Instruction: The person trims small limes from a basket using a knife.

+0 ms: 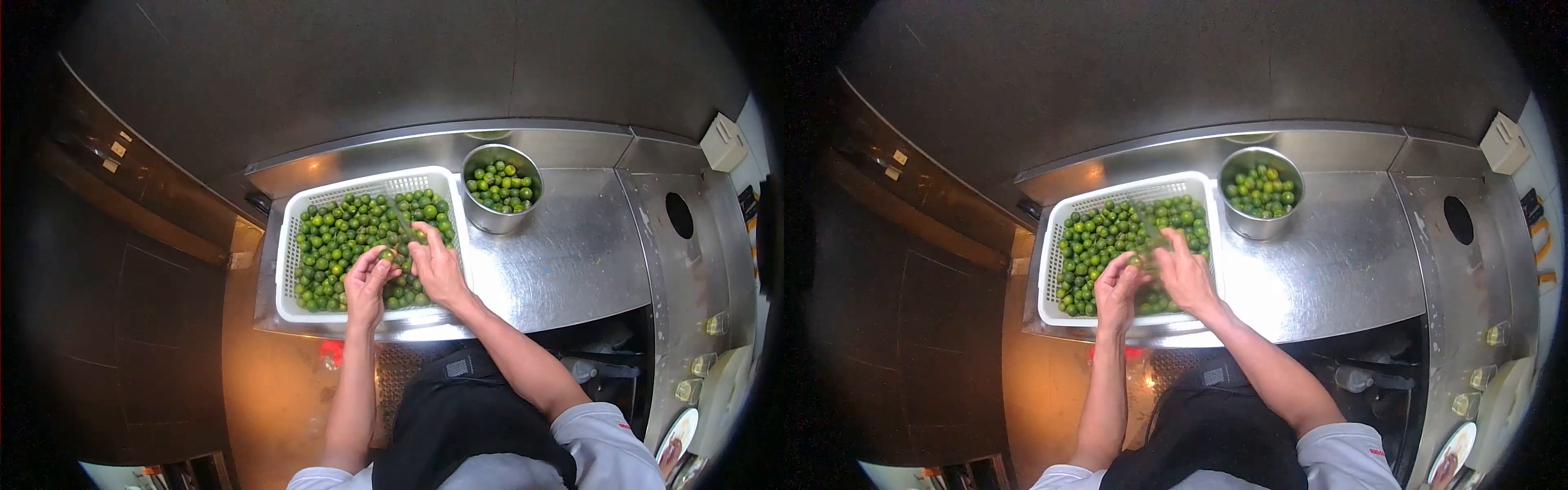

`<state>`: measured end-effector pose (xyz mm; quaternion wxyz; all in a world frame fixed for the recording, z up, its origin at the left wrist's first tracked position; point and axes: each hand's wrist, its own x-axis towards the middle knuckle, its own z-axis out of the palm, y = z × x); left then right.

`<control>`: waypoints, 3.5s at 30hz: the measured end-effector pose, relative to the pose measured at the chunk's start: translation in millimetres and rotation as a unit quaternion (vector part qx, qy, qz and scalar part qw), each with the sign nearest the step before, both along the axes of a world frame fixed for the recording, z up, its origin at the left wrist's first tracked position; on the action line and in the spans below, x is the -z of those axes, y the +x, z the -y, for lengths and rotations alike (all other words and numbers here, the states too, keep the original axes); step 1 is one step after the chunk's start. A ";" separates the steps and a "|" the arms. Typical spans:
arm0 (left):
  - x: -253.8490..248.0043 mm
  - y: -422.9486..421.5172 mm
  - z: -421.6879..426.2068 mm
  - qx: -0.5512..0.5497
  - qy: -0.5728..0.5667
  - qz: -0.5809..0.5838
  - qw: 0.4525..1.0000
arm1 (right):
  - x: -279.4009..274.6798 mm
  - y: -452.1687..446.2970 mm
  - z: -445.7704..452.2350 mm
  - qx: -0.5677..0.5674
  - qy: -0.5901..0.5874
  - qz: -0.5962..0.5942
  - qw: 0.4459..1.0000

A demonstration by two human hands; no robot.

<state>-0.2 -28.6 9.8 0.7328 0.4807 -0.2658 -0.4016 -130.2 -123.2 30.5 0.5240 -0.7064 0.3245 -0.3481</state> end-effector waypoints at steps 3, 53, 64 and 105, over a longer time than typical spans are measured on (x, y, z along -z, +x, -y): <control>-2.0 -0.4 2.0 -0.011 -0.023 -0.011 1.000 | 9.6 5.3 -1.6 -0.027 -0.007 -0.030 0.999; 238.2 -223.4 -674.0 -0.842 0.206 -0.317 0.384 | 20.8 17.6 -6.2 -0.071 0.070 -0.062 0.993; -9.0 22.3 -138.0 -0.375 0.026 0.348 0.859 | 18.5 13.0 -7.8 -0.075 0.057 -0.042 0.995; 3.2 -15.9 -3.9 -0.112 -0.020 0.008 0.993 | 0.2 0.1 -5.4 -0.175 -0.048 -0.034 0.983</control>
